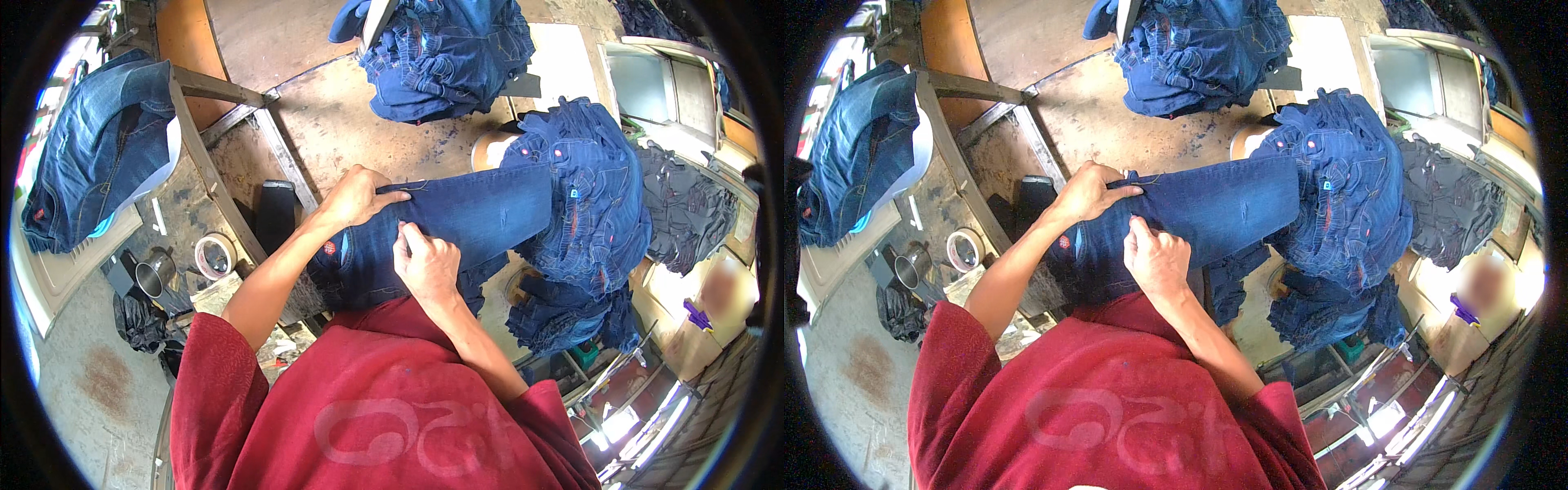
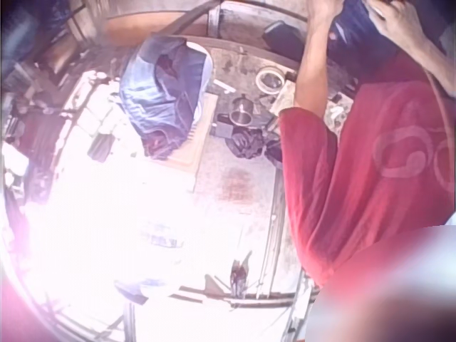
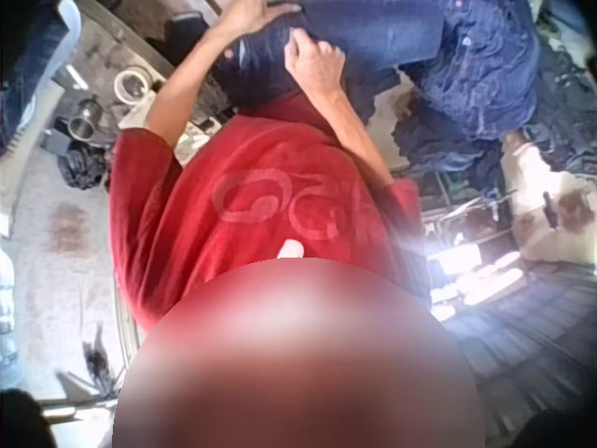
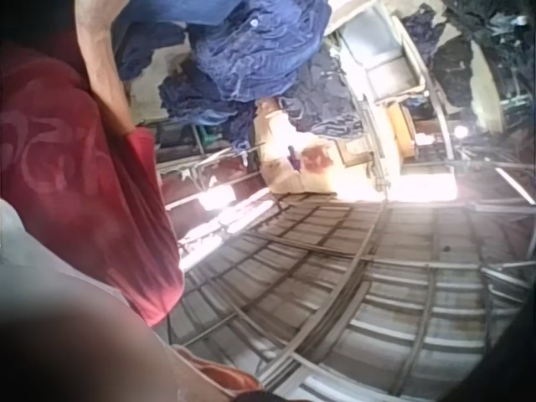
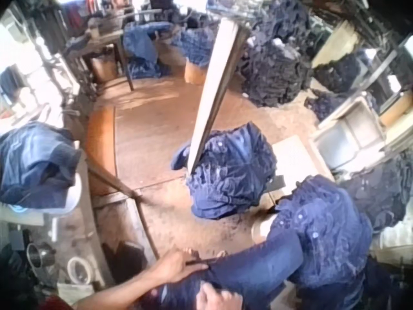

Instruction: The person repeatedly picks up denim jeans from a pile, pulls out loose threads by hand, and places the jeans back on the pile. The process is repeated for multiple pairs of jeans.

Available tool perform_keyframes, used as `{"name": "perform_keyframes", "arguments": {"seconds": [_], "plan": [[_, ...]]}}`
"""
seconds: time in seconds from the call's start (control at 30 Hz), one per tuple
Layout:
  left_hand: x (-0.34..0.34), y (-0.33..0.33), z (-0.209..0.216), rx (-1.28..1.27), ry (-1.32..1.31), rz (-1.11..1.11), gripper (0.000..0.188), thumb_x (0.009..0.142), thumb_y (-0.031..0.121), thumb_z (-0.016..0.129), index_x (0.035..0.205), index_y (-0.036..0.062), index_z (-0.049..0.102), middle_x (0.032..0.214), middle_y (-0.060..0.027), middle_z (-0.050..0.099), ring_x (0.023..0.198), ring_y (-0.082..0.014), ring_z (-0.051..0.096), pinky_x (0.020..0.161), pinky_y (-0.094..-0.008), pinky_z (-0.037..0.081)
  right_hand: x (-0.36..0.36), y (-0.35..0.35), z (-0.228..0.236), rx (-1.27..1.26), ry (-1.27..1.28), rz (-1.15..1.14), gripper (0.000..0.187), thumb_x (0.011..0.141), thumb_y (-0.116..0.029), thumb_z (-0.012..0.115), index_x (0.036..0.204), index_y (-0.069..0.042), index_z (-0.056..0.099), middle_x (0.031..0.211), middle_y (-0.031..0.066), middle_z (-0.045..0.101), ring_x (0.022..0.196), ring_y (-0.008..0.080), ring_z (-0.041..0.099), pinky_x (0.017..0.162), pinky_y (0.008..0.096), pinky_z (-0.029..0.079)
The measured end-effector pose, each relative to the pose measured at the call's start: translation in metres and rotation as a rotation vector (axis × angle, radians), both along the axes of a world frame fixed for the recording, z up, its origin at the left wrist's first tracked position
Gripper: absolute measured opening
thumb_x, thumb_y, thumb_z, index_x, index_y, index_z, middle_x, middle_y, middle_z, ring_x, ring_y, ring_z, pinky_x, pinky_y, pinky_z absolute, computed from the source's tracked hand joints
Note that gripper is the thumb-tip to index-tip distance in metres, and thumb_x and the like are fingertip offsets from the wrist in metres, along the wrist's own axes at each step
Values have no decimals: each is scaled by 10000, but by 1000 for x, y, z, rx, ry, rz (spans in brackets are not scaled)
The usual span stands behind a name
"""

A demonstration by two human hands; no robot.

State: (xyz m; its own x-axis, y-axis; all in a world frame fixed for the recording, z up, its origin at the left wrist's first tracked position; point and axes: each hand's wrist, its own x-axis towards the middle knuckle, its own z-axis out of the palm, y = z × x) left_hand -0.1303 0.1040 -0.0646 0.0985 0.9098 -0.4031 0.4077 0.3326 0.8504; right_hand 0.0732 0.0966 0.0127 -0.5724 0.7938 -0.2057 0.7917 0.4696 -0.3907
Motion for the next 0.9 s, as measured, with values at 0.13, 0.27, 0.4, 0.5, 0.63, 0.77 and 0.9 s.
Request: {"name": "perform_keyframes", "arguments": {"seconds": [0.13, 0.27, 0.4, 0.5, 0.63, 0.77, 0.9], "plan": [[2, -3, -1, 54, -24, 58, 343, 945, 330, 856, 965, -11, 820, 719, -285, 665, 587, -395, 631, 620, -448, 528, 1, 2, 1, -101, 142, -84, 81, 924, -99, 764, 1001, -76, 753, 699, 142, 730, 575, 312, 734, 523, 416, 567], [3, -4, -2, 102, -52, 81, 343, 946, 328, 855, 960, -12, 813, 700, -281, 651, 559, -399, 595, 600, -450, 508, -1, 2, -2, -47, 160, -81, 94, 919, -104, 761, 1009, -76, 755, 713, 146, 741, 585, 327, 735, 550, 425, 590], [2, -3, -2, 121, -12, 53, 338, 945, 329, 852, 979, -6, 823, 751, -295, 675, 620, -424, 654, 638, -456, 539, 1, 0, -1, -67, -5, -12, 93, 920, -99, 759, 1010, -74, 754, 734, 150, 752, 591, 326, 739, 556, 428, 590], [3, -4, -2, 103, -23, 69, 326, 943, 319, 853, 976, -4, 828, 758, -300, 680, 656, -441, 687, 656, -460, 558, 3, 1, 0, -56, 96, -31, 60, 941, -125, 731, 994, -100, 717, 637, 130, 706, 542, 331, 713, 523, 443, 581], [3, -4, -4, 146, 6, 68, 322, 950, 310, 849, 927, -9, 809, 680, -280, 642, 585, -408, 639, 608, -460, 519, -1, 3, -6, -75, 249, -111, 71, 949, -145, 726, 1004, -102, 715, 654, 136, 712, 548, 338, 715, 530, 451, 585], [2, -3, -1, 89, 27, 54, 339, 955, 320, 846, 926, -16, 808, 656, -272, 634, 560, -410, 617, 595, -463, 515, 0, 1, -3, 7, 56, -14, 59, 946, -118, 732, 998, -100, 712, 648, 139, 704, 540, 321, 713, 518, 448, 572], [2, -2, 2, 54, 12, 67, 350, 932, 334, 866, 956, -13, 829, 721, -295, 674, 626, -433, 690, 626, -462, 561, 2, 4, -1, -100, 171, -78, 49, 950, -113, 732, 989, -85, 726, 677, 139, 719, 550, 335, 712, 514, 433, 561]]}}
